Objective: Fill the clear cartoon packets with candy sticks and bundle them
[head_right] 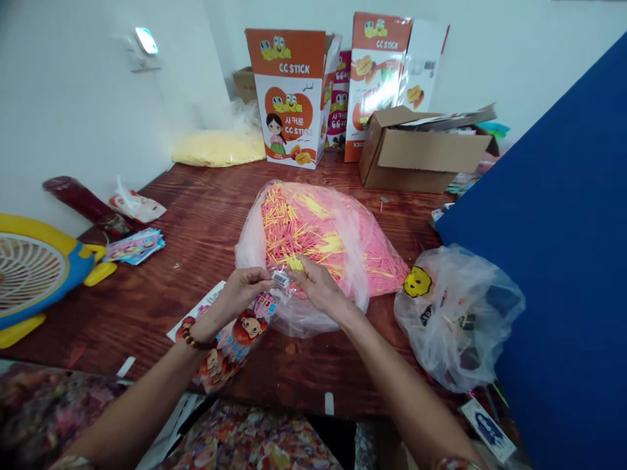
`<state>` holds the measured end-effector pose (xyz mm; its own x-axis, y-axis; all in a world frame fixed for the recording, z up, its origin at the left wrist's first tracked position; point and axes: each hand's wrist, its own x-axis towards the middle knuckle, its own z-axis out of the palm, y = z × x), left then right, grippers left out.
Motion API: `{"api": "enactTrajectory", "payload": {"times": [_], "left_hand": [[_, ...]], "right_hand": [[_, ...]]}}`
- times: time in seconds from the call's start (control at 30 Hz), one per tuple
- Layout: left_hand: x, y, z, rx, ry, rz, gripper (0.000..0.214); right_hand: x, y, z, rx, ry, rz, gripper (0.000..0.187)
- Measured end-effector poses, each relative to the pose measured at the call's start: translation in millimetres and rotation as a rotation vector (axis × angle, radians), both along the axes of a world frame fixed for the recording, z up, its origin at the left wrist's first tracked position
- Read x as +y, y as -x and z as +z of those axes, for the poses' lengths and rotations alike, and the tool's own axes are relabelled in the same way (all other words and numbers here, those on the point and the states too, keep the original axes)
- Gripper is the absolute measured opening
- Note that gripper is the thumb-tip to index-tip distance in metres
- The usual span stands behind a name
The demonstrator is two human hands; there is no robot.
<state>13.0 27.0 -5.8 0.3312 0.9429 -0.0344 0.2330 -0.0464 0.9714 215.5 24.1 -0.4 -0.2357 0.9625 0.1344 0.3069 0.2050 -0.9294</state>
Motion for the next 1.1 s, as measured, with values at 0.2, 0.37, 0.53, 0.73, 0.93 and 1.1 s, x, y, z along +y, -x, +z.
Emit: {"api": "enactTrajectory", "payload": {"times": [0.2, 0.37, 0.53, 0.73, 0.93, 1.1], "left_hand": [[2.8, 11.1, 8.0, 0.050, -0.044, -0.036, 0.022], [12.3, 33.6, 12.7, 0.251, -0.233, 0.007, 0.021], [41.9, 35.2, 16.1, 0.516, -0.448, 0.008, 0.016], [72.5, 15.4, 17.4, 0.847, -0.548, 0.018, 0.020], [72.0, 16.3, 30.8, 0.489, -0.526, 0.028, 0.018], [48.7, 6.6, 51.7, 0.299, -0.369, -0.122, 0.023]], "right_hand": [[3.6, 7.6, 7.3, -0.124, -0.096, -0.006, 0.020], [13.7, 20.4, 9.3, -0.066, -0.056, 0.047, 0.016], [28.0, 26.0, -2.0, -0.050, -0.025, -0.016, 0.010], [34.3, -1.3, -24.8, -0.071, 0.050, -0.179, 0.008], [25.5, -14.6, -12.0, 0.032, 0.009, -0.251, 0.015], [21.4, -0.4, 23.4, -0.003, -0.228, -0.171, 0.018]]}}
